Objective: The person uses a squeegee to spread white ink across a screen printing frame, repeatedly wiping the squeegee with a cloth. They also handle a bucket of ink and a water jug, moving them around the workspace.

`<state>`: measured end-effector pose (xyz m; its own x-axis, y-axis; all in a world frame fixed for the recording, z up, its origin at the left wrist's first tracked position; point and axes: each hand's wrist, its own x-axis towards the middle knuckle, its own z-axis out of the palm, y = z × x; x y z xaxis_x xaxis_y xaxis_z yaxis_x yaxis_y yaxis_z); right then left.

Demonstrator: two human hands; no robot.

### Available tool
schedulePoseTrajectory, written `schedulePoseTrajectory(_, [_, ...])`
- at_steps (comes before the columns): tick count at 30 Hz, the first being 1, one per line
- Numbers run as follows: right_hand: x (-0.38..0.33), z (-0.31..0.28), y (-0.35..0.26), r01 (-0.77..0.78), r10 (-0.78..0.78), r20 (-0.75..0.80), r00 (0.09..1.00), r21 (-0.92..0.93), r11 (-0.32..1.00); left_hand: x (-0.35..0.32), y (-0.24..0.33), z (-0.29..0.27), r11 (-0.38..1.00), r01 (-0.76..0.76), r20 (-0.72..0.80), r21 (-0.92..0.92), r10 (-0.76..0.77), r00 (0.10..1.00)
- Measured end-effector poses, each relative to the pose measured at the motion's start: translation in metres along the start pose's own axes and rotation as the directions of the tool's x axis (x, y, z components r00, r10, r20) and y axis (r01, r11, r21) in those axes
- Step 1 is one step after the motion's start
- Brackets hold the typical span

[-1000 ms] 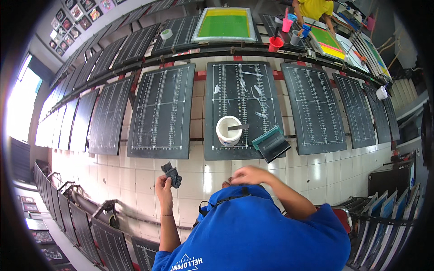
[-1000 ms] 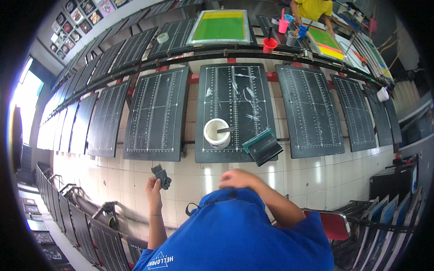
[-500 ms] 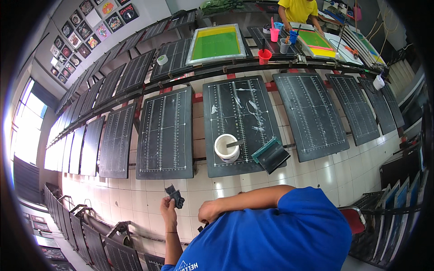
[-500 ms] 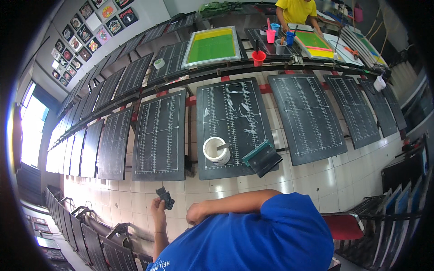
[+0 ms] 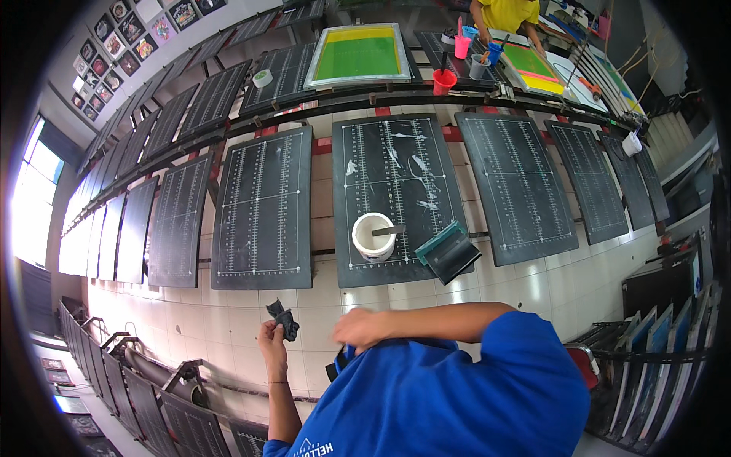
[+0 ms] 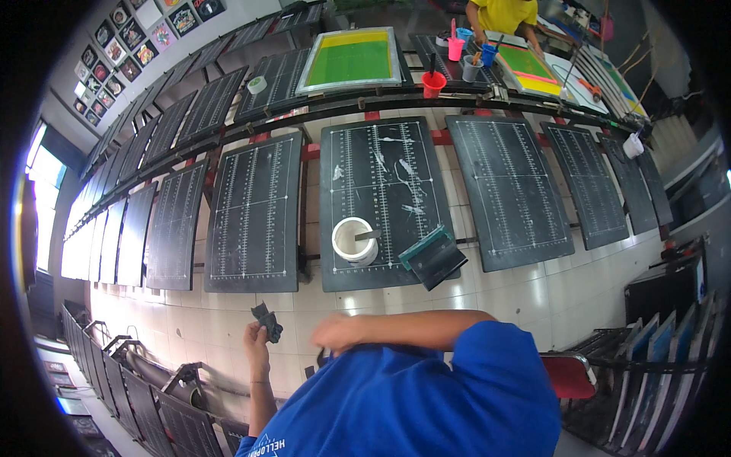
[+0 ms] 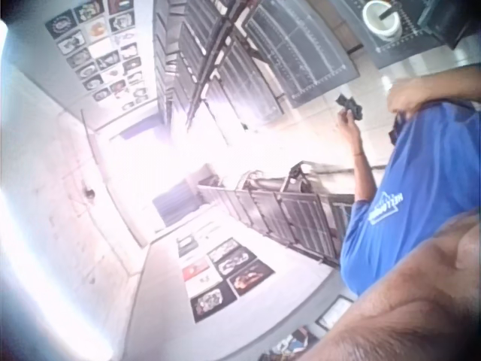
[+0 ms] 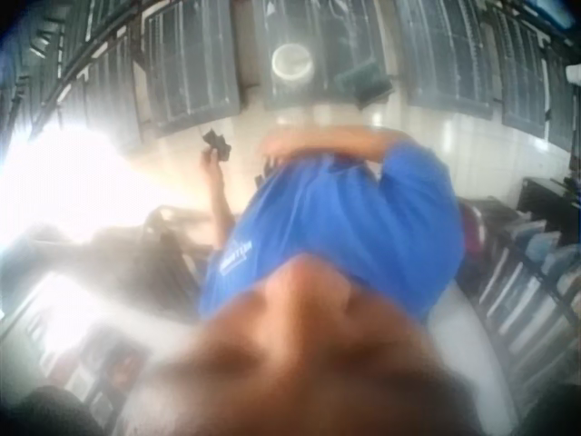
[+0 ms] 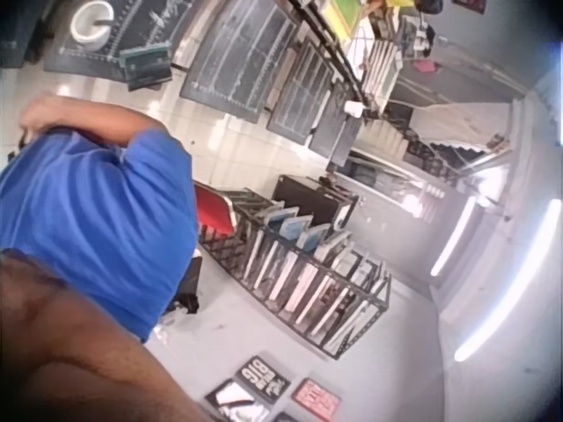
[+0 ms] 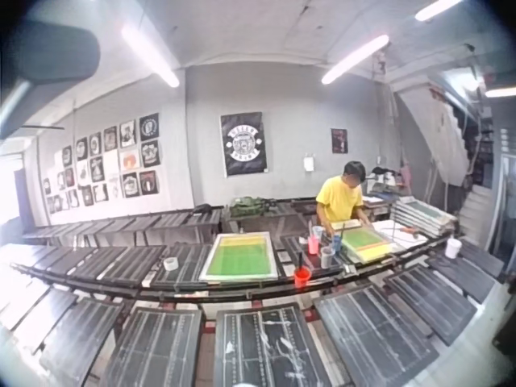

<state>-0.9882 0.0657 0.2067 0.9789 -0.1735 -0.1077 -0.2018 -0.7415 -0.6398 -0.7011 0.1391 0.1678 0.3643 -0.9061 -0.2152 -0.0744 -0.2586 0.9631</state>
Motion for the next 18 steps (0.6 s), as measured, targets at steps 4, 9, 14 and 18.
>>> schedulePoseTrajectory(4, [-0.095, -0.065, -0.030, -0.366, 0.367, 0.042, 0.929, -0.020, 0.930, -0.012, 0.008, 0.005, 0.998, -0.012, -0.020, 0.055, 0.013, 1.000])
schedulePoseTrajectory(9, [-0.170, -0.051, -0.036, -0.687, 0.668, 0.223, 0.710, 0.012, 0.727, -0.004, 0.011, 0.034, 0.996, 0.013, 0.101, 0.091, -0.022, 0.995])
schedulePoseTrajectory(14, [-0.196, -0.033, 0.022, -0.687, 0.627, 0.321, 0.710, 0.512, 0.515, 0.011, -0.014, 0.068, 0.999, -0.012, 0.156, 0.048, 0.005, 0.988])
schedulePoseTrajectory(18, [-0.150, -0.026, 0.049, -0.398, 0.819, -0.464, 0.338, 0.718, 0.571, 0.012, -0.020, 0.101, 0.996, 0.034, 0.112, -0.082, -0.024, 0.993])
